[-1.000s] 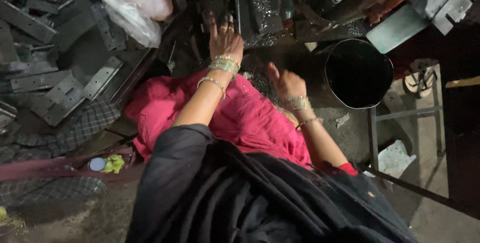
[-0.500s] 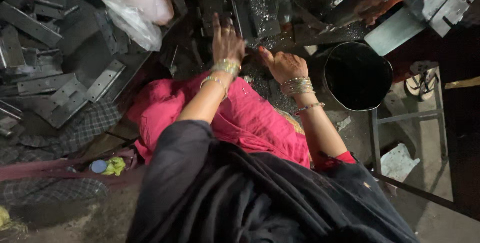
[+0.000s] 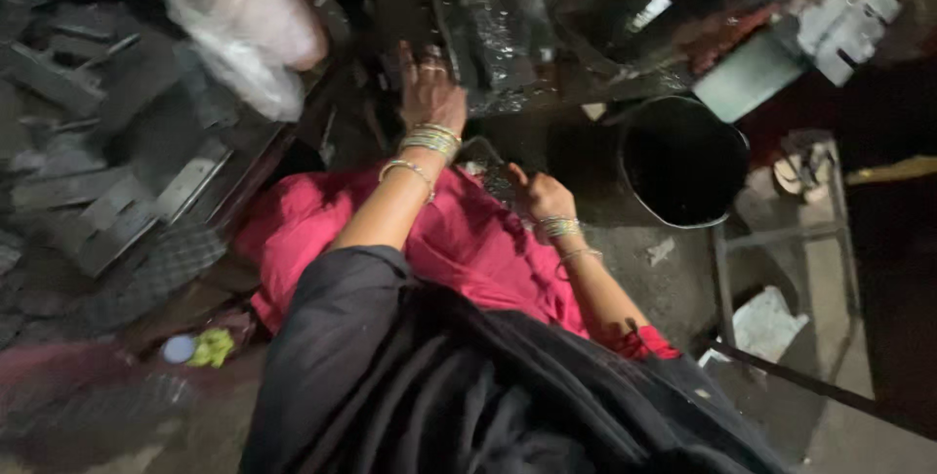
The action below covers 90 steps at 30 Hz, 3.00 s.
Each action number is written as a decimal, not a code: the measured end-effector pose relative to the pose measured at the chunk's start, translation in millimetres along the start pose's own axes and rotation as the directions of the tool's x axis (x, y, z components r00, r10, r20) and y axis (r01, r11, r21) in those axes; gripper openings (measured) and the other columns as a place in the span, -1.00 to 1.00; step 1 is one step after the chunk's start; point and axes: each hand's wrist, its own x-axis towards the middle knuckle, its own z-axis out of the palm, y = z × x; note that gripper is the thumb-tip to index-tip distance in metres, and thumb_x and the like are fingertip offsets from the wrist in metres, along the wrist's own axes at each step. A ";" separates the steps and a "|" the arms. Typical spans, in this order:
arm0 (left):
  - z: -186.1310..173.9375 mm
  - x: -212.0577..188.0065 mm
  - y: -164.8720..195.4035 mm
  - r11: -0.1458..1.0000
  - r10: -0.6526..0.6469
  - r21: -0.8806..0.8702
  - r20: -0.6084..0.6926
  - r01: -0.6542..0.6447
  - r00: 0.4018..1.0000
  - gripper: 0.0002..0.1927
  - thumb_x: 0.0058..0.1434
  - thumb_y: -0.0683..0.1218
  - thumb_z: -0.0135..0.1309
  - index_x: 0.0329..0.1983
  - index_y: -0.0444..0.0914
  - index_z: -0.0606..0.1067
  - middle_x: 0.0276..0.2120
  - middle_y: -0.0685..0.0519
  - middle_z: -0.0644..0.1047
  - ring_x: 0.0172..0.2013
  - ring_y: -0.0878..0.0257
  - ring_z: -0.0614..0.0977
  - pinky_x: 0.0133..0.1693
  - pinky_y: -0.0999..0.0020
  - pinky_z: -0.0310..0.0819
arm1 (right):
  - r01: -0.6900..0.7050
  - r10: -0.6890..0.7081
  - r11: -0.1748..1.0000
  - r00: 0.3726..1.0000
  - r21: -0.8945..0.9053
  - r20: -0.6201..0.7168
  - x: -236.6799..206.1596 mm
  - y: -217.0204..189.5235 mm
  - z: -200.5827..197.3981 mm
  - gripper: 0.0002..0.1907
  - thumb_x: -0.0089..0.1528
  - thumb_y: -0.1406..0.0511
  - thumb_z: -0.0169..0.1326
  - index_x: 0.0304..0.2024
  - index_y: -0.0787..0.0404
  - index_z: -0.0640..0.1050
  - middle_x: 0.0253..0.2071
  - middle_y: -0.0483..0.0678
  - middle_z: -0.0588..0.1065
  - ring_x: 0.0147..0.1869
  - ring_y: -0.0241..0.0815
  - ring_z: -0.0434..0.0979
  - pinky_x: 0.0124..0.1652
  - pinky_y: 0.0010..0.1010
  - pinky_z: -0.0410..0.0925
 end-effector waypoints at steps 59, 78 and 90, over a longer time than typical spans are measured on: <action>-67.5 -196.8 -264.4 0.806 -0.583 0.062 -0.097 0.589 0.807 -0.73 0.17 -0.16 0.18 -0.04 -0.23 0.57 -0.09 -0.15 0.59 -0.03 -0.17 0.55 -0.01 -0.16 0.34 | 0.126 -0.112 0.989 0.977 0.073 -0.180 63.7 -47.1 -110.0 -0.59 0.53 0.03 0.04 -0.20 0.20 0.56 -0.24 0.05 0.57 -0.18 0.15 0.59 -0.25 -0.05 0.39; -22.5 -20.2 -54.1 0.863 -0.240 -0.494 -0.208 0.110 0.948 -0.43 0.02 -0.18 0.21 0.16 -0.37 0.48 0.00 -0.26 0.52 0.01 -0.21 0.53 0.03 -0.05 0.49 | -0.116 0.122 0.991 0.989 0.073 -0.083 55.2 -43.3 -113.9 -0.50 0.45 -0.07 -0.04 -0.29 0.16 0.57 -0.32 0.10 0.58 -0.24 0.21 0.59 -0.30 0.01 0.40; 8.8 -24.7 24.4 0.991 -0.036 -0.105 0.403 0.085 0.914 -0.54 0.35 0.05 -0.21 0.18 -0.18 0.52 0.47 -0.08 0.17 0.47 0.03 0.16 0.33 -0.13 -0.05 | -0.069 0.072 0.996 0.996 0.063 -0.044 71.6 -51.5 -119.0 -0.38 0.49 -0.12 -0.16 -0.31 0.22 0.55 -0.41 0.16 0.56 -0.30 0.22 0.59 -0.33 0.03 0.39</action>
